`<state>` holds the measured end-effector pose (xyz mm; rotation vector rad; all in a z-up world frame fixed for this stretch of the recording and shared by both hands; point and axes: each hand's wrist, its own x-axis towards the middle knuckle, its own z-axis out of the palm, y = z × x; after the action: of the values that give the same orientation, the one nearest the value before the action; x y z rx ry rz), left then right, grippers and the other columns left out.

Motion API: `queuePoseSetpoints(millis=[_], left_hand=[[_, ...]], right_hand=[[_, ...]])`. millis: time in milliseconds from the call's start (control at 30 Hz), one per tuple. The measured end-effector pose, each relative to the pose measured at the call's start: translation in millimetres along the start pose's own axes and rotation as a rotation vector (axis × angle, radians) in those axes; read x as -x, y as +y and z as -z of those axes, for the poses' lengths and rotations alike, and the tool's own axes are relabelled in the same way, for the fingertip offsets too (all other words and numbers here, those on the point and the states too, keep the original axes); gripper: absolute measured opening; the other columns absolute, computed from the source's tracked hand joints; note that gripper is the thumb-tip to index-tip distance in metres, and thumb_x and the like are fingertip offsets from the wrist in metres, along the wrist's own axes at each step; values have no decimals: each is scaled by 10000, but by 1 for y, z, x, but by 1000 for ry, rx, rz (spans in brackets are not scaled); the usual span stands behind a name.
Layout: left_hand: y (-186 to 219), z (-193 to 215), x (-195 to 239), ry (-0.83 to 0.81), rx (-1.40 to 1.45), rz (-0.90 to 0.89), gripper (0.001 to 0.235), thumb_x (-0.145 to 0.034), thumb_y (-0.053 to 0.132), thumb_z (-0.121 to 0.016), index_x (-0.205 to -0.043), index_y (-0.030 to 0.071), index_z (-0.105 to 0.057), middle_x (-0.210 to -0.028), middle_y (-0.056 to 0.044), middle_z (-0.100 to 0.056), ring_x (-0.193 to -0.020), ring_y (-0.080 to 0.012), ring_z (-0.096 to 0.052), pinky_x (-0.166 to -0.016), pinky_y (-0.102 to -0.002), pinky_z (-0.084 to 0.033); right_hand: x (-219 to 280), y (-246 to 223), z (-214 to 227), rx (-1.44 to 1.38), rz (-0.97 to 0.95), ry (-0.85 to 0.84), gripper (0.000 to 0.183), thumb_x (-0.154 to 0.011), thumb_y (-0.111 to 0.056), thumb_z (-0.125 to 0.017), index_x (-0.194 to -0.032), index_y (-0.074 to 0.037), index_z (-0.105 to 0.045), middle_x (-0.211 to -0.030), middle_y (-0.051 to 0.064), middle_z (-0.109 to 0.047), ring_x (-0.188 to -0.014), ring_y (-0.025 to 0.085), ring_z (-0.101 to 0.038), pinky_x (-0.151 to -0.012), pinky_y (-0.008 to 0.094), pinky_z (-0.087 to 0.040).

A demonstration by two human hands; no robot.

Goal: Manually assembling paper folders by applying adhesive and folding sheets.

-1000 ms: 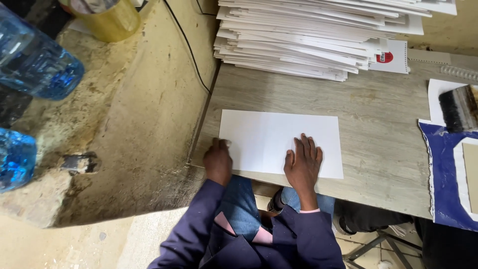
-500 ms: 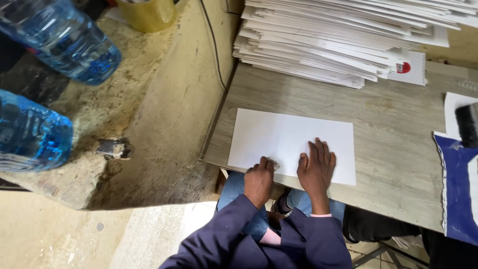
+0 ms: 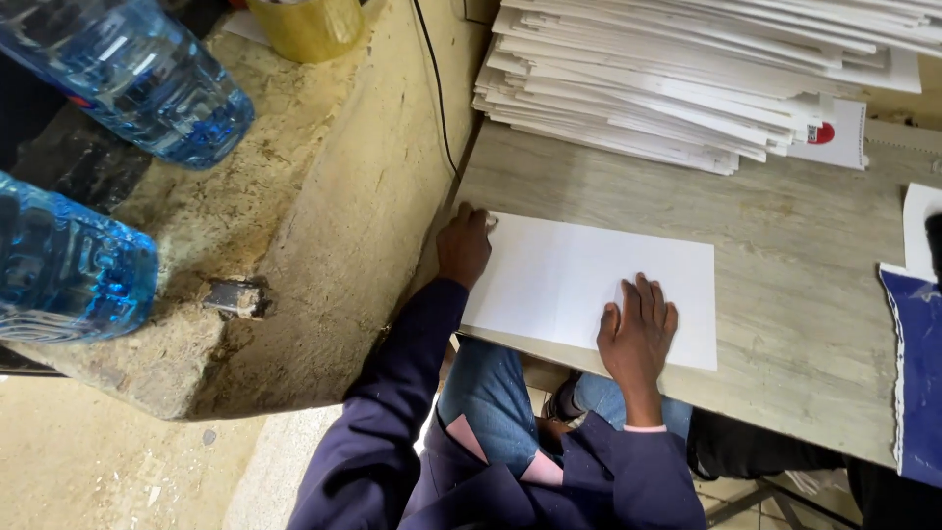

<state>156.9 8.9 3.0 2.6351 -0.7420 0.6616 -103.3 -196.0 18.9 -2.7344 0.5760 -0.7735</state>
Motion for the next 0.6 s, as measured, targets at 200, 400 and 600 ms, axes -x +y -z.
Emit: queuePoseSetpoints(millis=[200, 400, 600], left_hand=[[6, -49, -40, 77, -143, 42, 110, -917, 219, -766, -893, 151, -682, -924, 10, -617, -622, -173, -709, -551, -345, -570], [56, 14, 1, 73, -223, -35, 166, -842, 129, -798, -970, 112, -693, -936, -17, -604, -620, -181, -696, -521, -336, -547], [85, 60, 91, -44, -32, -44, 251, -773, 151, -771, -1020, 120, -737, -932, -30, -641, -636, -233, -713, -549, -375, -564]], right_hand=[[-3, -1, 1, -3, -23, -43, 465, -1101, -304, -563, -1485, -50, -627, -1611, 219, -567, -1542, 407, -459, -1247, 603, -251], [-3, -1, 2, 11, -46, -68, 465, -1097, -303, -553, -1491, -66, -621, -1625, 207, -552, -1552, 398, -448, -1245, 601, -259], [-1, 3, -2, 0, -52, -80, 464, -1095, -318, -548, -1496, -95, -617, -1634, 171, -547, -1554, 381, -443, -1261, 589, -239]])
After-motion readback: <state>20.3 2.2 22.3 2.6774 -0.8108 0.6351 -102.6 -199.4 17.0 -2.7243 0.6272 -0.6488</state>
